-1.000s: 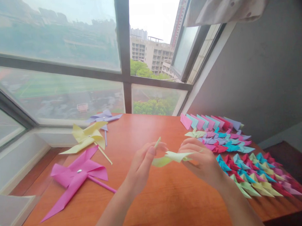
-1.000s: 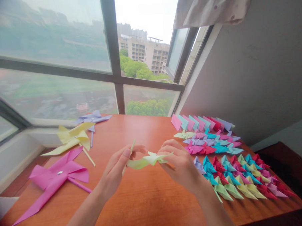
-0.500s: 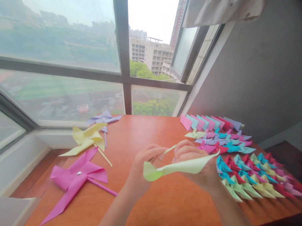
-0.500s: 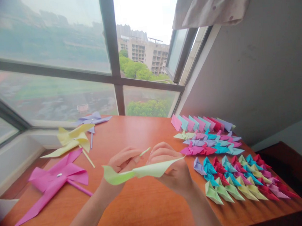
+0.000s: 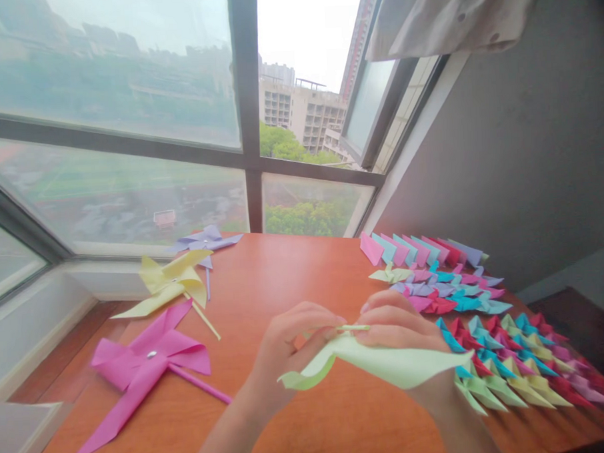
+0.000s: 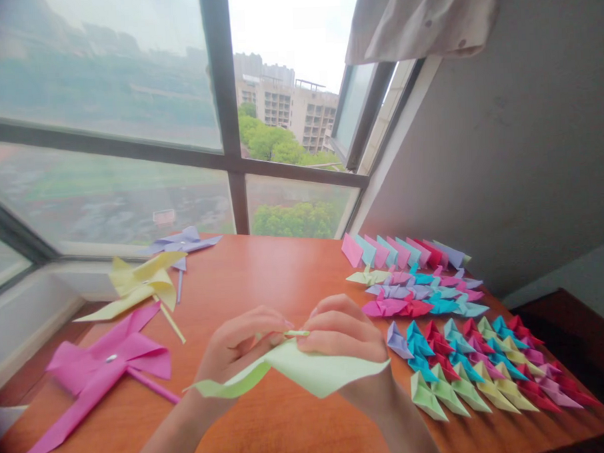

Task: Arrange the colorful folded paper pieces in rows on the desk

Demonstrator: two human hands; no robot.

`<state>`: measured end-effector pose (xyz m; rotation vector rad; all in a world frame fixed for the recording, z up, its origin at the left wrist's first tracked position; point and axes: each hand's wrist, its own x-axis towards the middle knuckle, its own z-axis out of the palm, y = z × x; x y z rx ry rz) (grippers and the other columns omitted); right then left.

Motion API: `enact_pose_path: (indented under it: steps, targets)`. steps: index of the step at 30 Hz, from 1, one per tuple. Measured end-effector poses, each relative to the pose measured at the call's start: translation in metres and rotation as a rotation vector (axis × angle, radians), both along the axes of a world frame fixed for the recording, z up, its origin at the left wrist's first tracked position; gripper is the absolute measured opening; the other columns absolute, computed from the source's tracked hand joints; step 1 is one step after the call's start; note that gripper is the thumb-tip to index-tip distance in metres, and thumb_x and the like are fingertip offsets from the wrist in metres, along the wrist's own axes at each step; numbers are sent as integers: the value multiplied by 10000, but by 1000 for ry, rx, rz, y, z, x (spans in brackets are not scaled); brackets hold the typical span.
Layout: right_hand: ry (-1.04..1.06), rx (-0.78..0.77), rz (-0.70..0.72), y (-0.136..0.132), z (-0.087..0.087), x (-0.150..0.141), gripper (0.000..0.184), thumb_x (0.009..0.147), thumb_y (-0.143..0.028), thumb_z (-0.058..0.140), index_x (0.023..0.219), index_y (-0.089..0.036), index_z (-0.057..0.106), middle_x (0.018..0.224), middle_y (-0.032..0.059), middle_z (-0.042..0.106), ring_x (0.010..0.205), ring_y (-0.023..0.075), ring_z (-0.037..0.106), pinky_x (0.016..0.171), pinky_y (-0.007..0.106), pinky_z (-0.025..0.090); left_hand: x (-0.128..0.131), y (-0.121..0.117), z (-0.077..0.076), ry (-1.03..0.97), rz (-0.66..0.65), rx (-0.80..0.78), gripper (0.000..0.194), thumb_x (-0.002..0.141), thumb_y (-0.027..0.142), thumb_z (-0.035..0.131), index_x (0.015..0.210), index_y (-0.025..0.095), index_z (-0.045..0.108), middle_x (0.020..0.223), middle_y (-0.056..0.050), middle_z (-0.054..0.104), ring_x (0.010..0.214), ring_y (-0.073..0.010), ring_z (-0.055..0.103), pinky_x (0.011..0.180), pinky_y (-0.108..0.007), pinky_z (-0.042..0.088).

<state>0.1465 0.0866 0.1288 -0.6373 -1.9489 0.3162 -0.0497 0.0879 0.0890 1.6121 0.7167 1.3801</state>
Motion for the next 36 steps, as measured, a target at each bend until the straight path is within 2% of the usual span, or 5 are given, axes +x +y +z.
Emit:
enact_pose_path:
  steps: [8,13,24,29,36]
  targets:
    - [-21,40,-3,-1,-3,3,181,858,-188,689,1006,-282,733,870,34,736,903,222,629,732,354,564,-1,0,-1,-10,-23,4,146,891,205,632,917,177,773,865,-111,731,786,-194,675,696,-284,531]
    - [-25,10,-24,-3,-8,7,231,838,-162,702,1019,-304,730,896,28,732,911,229,633,735,370,559,-1,0,0,-3,-28,-16,145,892,214,635,926,189,774,885,-105,733,795,-191,679,701,-282,533]
    - [-24,-58,6,0,-18,11,160,840,-166,699,960,-270,717,903,37,717,913,223,609,756,372,536,-1,1,-3,37,-29,0,150,883,184,639,936,182,779,891,-104,736,806,-180,682,710,-258,531]
    - [-10,-71,30,-1,-18,10,131,844,-171,697,948,-249,715,888,37,719,914,220,604,764,367,530,-1,0,-4,34,-37,11,155,886,178,634,933,190,781,893,-93,732,812,-174,678,710,-249,525]
    - [6,-56,-38,-3,-17,7,129,834,-151,704,920,-248,708,871,32,720,896,214,614,756,377,538,-1,-1,-2,39,-48,-18,171,871,155,645,964,208,778,905,-74,729,815,-165,680,731,-241,524]
